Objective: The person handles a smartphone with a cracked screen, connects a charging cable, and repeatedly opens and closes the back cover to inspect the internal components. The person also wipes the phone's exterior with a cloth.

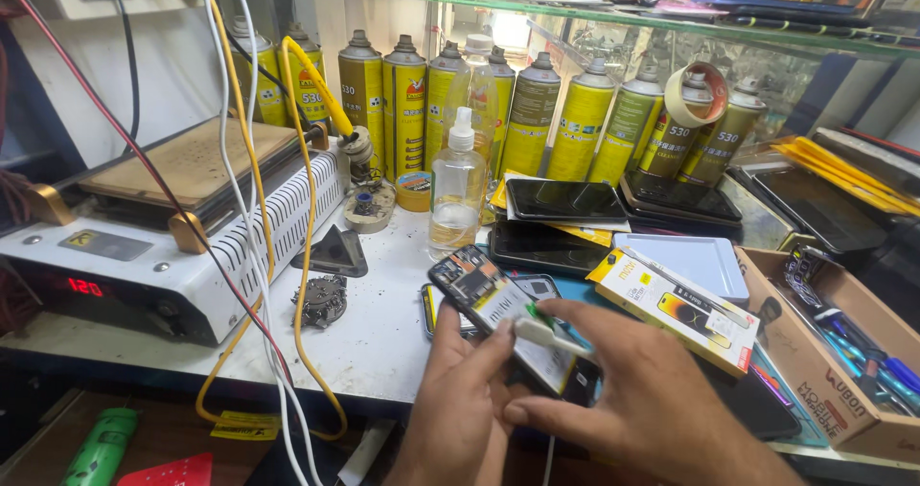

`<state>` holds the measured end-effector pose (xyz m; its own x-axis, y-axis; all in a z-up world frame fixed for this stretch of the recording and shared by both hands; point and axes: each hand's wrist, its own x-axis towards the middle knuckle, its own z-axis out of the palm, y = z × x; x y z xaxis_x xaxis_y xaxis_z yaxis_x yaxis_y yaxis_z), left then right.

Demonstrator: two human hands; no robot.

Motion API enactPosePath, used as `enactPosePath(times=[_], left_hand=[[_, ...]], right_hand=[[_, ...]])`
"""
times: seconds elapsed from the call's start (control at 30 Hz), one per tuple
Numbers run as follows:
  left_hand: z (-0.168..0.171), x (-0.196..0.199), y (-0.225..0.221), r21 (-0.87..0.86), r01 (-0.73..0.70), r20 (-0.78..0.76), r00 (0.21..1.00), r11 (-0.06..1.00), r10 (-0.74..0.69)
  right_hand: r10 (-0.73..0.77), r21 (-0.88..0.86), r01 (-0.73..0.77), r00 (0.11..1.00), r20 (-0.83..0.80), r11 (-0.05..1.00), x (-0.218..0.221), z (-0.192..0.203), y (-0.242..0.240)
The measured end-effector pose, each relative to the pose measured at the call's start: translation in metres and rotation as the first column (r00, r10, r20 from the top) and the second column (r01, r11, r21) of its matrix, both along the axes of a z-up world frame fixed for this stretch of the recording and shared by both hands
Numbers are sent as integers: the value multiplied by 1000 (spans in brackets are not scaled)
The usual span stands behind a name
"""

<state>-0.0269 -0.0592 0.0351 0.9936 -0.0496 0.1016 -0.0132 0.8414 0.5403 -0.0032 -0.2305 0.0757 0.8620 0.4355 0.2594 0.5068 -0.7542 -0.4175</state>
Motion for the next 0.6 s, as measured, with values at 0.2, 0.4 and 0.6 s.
enactPosePath(times=[0.2,0.4,0.6], left_hand=[[-1,-6,4,425,-126,96,991,897,94],[6,-2,7,497,-73,9,997,865,80],[3,-5,10,474,-55,52,998,879,34]], right_hand=[[392,594,-112,843,-367,796,27,-7,-29],[705,847,97,510,-493,522,41,-29,-70],[676,834,225,498,-543,504,40,-34,-64]])
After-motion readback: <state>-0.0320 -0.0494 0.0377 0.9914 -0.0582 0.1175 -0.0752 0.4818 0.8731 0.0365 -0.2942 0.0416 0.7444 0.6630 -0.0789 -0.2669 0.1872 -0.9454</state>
